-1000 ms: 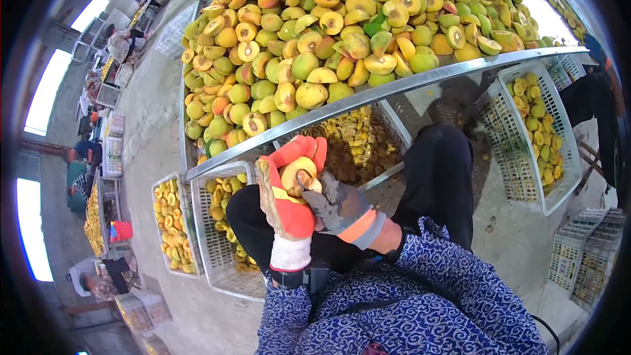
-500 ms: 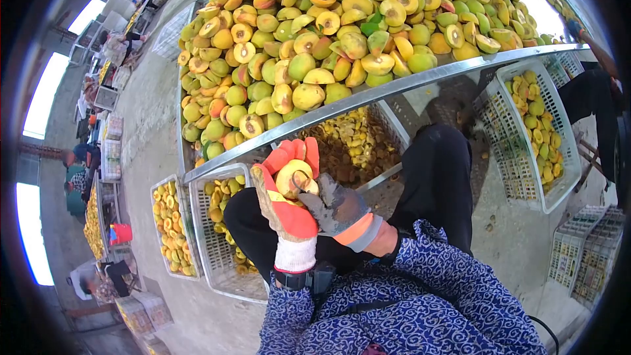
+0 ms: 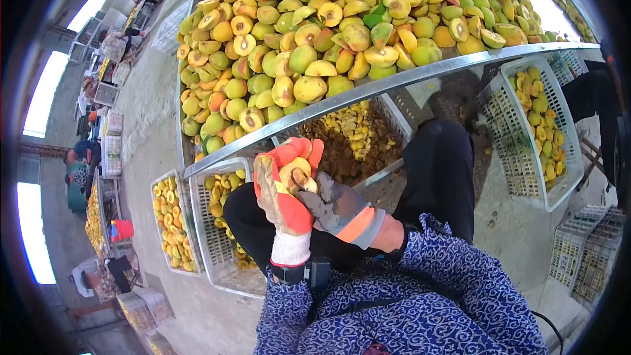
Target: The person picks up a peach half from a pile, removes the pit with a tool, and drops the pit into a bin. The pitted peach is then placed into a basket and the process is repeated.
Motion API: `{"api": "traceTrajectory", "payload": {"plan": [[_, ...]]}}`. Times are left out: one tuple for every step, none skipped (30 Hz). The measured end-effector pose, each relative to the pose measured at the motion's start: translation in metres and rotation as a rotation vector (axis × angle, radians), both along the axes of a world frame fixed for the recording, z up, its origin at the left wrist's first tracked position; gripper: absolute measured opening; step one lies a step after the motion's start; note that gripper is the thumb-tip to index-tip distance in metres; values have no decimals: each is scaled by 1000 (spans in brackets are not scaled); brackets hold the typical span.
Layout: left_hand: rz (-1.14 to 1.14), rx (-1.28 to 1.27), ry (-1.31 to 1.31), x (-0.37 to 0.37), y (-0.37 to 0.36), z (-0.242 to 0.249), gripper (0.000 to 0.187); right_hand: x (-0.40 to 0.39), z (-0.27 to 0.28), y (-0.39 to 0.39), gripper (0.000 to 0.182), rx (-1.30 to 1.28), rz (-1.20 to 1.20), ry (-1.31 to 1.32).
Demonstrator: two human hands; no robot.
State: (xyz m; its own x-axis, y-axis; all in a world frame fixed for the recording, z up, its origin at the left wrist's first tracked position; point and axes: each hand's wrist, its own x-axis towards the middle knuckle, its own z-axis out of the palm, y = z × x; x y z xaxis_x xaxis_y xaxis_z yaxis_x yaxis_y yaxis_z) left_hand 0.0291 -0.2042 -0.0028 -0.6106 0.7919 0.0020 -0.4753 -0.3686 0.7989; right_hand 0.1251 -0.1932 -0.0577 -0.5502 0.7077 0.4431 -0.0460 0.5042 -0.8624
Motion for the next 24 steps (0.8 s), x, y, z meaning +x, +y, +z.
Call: {"api": "traceTrajectory", "payload": {"plan": [[-11,3,20,-2,0,-2,38,-2,0,2,43,11,8,67],[-23,7,42,-4,0,-3,37,-4,0,4,42,24,18,133],[-24,10,99,-4,2,-3,37,-6,-1,6,43,-2,43,181],[-23,13,156,-5,4,-2,38,-6,-1,6,45,-95,91,211],[-19,8,186,-5,5,-2,39,-6,-1,7,47,-190,134,242],[-15,3,216,-4,7,-1,41,-4,7,10,49,-350,198,256],[-8,-9,220,-2,8,1,44,-1,20,13,49,-534,242,249],[-22,-20,221,-1,10,5,46,3,32,16,49,-721,269,246],[-36,-31,221,0,12,9,48,7,50,21,48,-932,275,222],[-69,-41,218,2,13,14,50,6,47,21,46,-821,216,205],[-88,-59,210,2,14,17,50,5,44,22,45,-713,150,184],[-107,-78,201,1,15,19,51,-3,16,18,43,-282,19,167],[-114,-108,187,0,14,20,51,-4,11,16,40,-207,5,150],[-120,-136,173,-2,13,21,51,-4,6,13,39,-132,-11,135],[-131,-124,168,-2,14,20,50,2,16,14,40,-405,87,123],[-142,-110,164,-4,14,17,48,1,14,14,43,-433,109,127],[-153,-99,161,-5,15,14,47,1,12,14,46,-462,131,130],[-139,-68,164,-4,15,12,45,-7,-7,12,52,-248,79,149],[-124,-38,169,-3,16,10,42,-8,-10,12,55,-158,71,160],[-110,-10,174,-2,17,9,40,-9,-13,12,59,-68,60,172],[-110,11,188,-1,19,9,40,-5,-4,14,58,-103,90,178],[-109,30,200,0,20,9,40,-4,-3,15,56,-85,73,152],[-108,51,211,0,21,9,40,-3,-2,16,54,-67,56,125],[-88,43,203,0,23,8,40,-3,0,20,51,10,-8,66]]}}
